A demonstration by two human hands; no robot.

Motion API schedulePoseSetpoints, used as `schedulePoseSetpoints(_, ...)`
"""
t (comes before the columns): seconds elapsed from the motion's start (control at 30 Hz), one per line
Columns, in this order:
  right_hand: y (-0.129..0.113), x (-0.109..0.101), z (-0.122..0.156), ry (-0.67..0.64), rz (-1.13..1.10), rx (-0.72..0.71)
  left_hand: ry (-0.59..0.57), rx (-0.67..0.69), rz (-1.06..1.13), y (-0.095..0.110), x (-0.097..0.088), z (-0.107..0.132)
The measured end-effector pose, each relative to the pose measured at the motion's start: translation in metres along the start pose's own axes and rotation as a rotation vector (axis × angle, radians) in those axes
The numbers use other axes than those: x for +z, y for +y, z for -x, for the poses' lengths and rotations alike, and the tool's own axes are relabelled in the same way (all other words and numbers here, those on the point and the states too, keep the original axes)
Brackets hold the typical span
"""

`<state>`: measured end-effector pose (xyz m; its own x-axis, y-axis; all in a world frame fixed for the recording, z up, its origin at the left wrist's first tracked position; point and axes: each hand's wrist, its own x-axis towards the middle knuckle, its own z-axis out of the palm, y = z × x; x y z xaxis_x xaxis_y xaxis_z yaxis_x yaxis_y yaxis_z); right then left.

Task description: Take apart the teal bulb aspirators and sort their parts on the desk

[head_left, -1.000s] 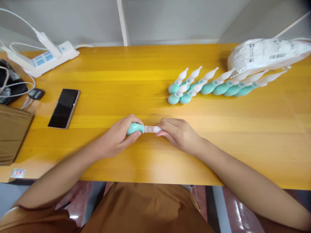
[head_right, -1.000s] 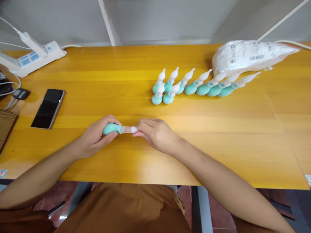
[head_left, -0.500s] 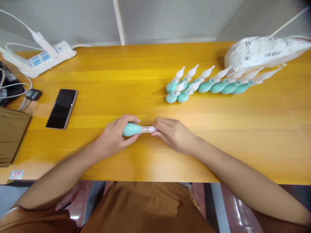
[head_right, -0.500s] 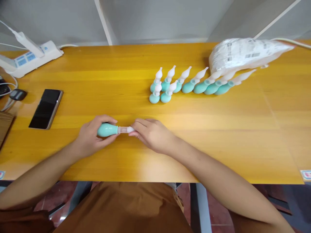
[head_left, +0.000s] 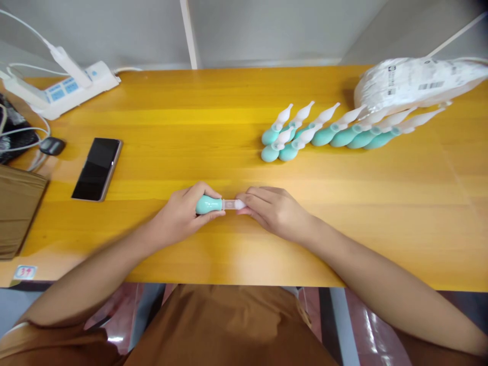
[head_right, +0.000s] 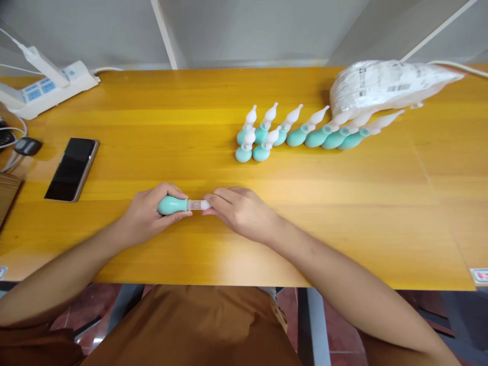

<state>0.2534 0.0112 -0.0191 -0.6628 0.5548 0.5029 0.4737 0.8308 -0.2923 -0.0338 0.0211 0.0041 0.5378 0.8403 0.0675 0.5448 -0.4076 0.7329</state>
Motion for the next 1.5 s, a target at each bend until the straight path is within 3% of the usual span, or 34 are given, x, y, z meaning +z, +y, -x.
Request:
schedulePoseSetpoints(0.27,-0.002,-0.003,0.0,-0.011,0.054,-0.02,-0.043,-0.175,0.131,0.007,0.001,-0.003)
schedulePoseSetpoints(0.43,-0.003,-0.002,0.001,-0.015,0.103,-0.038,-0.038,-0.195,0.15,0.009,0.004,-0.002)
schedulePoseSetpoints(0.53,-0.004,-0.002,-0.001,0.008,0.081,-0.031,-0.02,-0.104,0.119,0.006,0.003,-0.003)
schedulePoseSetpoints(0.7,-0.007,-0.002,-0.003,0.06,-0.032,0.09,0.133,0.232,-0.081,0.003,-0.004,-0.005)
schedulePoseSetpoints(0.83,-0.007,-0.001,-0.004,0.088,-0.092,0.098,0.159,0.33,-0.209,0.002,-0.006,-0.006)
schedulePoseSetpoints(0.97,-0.003,0.0,-0.004,0.044,-0.144,0.098,0.138,0.242,-0.09,0.002,-0.005,-0.006)
schedulePoseSetpoints(1.1,0.003,0.003,-0.003,-0.062,-0.029,0.165,0.136,0.116,0.024,0.0,-0.007,-0.008)
schedulePoseSetpoints(1.27,0.009,0.003,-0.002,-0.113,-0.007,0.272,0.112,0.148,-0.06,-0.002,-0.009,-0.011)
schedulePoseSetpoints(1.5,0.008,0.006,-0.003,-0.143,-0.003,0.317,0.06,0.046,-0.088,-0.003,-0.011,-0.016)
